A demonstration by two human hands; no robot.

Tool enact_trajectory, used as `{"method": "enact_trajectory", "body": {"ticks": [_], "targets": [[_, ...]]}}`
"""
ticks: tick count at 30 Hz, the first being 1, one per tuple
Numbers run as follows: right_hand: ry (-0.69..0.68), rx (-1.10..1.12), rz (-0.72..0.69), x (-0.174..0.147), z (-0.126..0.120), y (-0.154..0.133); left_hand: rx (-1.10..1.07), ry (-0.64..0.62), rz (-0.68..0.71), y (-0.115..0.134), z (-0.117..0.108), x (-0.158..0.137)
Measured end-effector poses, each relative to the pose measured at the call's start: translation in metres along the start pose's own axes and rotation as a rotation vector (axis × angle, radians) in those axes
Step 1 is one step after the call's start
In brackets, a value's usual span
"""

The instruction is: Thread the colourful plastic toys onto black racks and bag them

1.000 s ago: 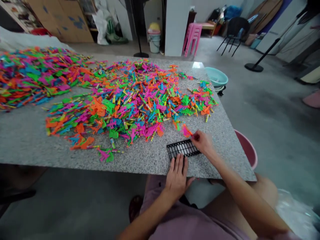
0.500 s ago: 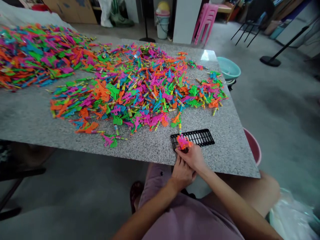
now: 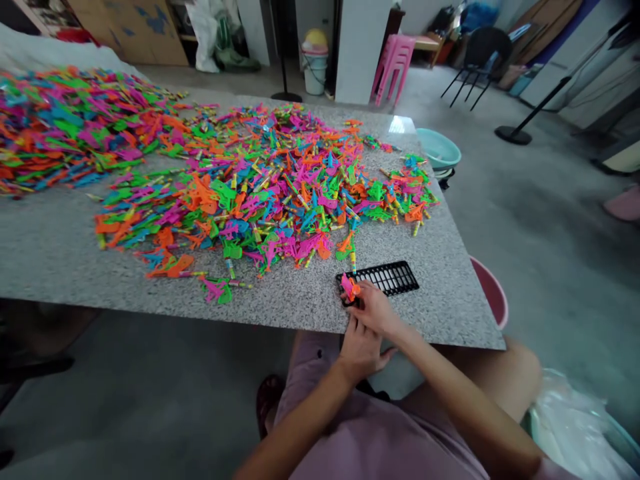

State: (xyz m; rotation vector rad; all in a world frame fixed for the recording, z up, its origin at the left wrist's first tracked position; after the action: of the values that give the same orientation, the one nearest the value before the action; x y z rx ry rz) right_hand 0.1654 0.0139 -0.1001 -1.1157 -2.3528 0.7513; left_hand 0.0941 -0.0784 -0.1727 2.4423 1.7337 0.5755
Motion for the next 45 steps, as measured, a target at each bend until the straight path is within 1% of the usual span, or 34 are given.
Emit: {"method": "enact_trajectory", "body": {"ticks": [1, 2, 3, 5, 6, 7, 9, 11, 14, 15, 16, 18, 19, 23, 26, 28, 30, 32, 34, 35, 36, 37, 38, 40, 42, 45], "targets": [[-0.014, 0.057, -0.022, 0.007, -0.007, 0.004, 0.009, -0.001, -0.012, 0.001, -0.003, 0.001], [0.002, 0.083, -0.007, 0.018, -0.014, 0.009, 0.019, 0.0, -0.022, 0.002, -0.007, 0.002], [0.046, 0.073, 0.051, 0.03, -0.02, 0.013, 0.028, 0.001, -0.026, 0.003, -0.01, 0.004], [0.15, -0.024, 0.24, 0.057, -0.03, 0.021, 0.049, 0.0, -0.021, 0.003, -0.017, 0.006], [0.167, -0.065, 0.323, 0.069, -0.032, 0.024, 0.06, -0.002, -0.015, 0.002, -0.021, 0.006], [0.157, -0.082, 0.38, 0.078, -0.033, 0.026, 0.07, -0.005, -0.005, 0.001, -0.024, 0.006], [0.104, -0.054, 0.418, 0.084, -0.032, 0.032, 0.086, -0.015, 0.024, -0.004, -0.03, 0.006], [0.108, 0.095, 0.383, 0.075, -0.028, 0.038, 0.091, -0.027, 0.056, -0.01, -0.034, 0.005], [0.192, 0.467, 0.303, 0.052, -0.018, 0.046, 0.085, -0.039, 0.089, -0.015, -0.034, 0.004], [0.226, 0.553, 0.284, 0.046, -0.014, 0.047, 0.082, -0.04, 0.091, -0.015, -0.033, 0.005], [0.254, 0.584, 0.271, 0.043, -0.01, 0.048, 0.08, -0.041, 0.089, -0.015, -0.032, 0.005], [0.272, 0.538, 0.245, 0.044, -0.005, 0.047, 0.078, -0.041, 0.081, -0.014, -0.03, 0.006], [0.248, 0.491, 0.226, 0.047, -0.003, 0.045, 0.078, -0.042, 0.078, -0.013, -0.029, 0.006], [0.034, 0.198, 0.117, 0.063, -0.008, 0.033, 0.066, -0.049, 0.068, -0.012, -0.026, 0.004], [-0.072, -0.049, 0.047, 0.07, -0.011, 0.022, 0.038, -0.057, 0.052, -0.012, -0.025, 0.006], [-0.122, -0.121, 0.028, 0.073, -0.01, 0.016, 0.012, -0.053, 0.042, -0.012, -0.026, 0.008], [-0.14, -0.105, 0.015, 0.071, -0.011, 0.013, -0.018, -0.036, 0.04, -0.011, -0.032, 0.009], [-0.097, -0.026, -0.06, 0.061, -0.02, 0.017, -0.057, -0.012, 0.048, -0.011, -0.044, 0.006], [0.049, 0.034, -0.136, 0.04, -0.037, 0.031, -0.104, 0.026, 0.038, -0.013, -0.057, -0.001], [0.141, 0.027, -0.139, 0.025, -0.047, 0.041, -0.128, 0.064, 0.005, -0.016, -0.063, -0.004], [0.231, -0.014, -0.096, 0.008, -0.057, 0.053, -0.149, 0.116, -0.052, -0.021, -0.068, -0.007], [0.284, -0.087, -0.018, -0.009, -0.065, 0.065, -0.166, 0.179, -0.13, -0.026, -0.07, -0.007], [0.296, -0.176, 0.067, -0.025, -0.069, 0.076, -0.181, 0.245, -0.218, -0.033, -0.071, -0.005], [0.25, -0.294, 0.184, -0.05, -0.07, 0.093, -0.206, 0.338, -0.367, -0.046, -0.066, 0.006], [0.24, -0.324, 0.211, -0.063, -0.063, 0.1, -0.245, 0.356, -0.428, -0.055, -0.06, 0.023], [0.341, -0.284, 0.197, -0.069, -0.054, 0.096, -0.31, 0.347, -0.447, -0.058, -0.059, 0.038]]}}
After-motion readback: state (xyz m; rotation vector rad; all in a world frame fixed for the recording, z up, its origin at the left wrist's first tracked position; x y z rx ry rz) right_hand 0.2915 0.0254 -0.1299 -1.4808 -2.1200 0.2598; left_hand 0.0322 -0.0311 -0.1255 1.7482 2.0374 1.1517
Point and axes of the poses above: each hand's wrist, its own x-axis towards the middle knuckle, its own z-axis out of the palm, y = z × x, the point moved 1 cm from there along x, towards the middle knuckle, and after that the axes turned 8 degrees about -z, right-handed, at the moved point
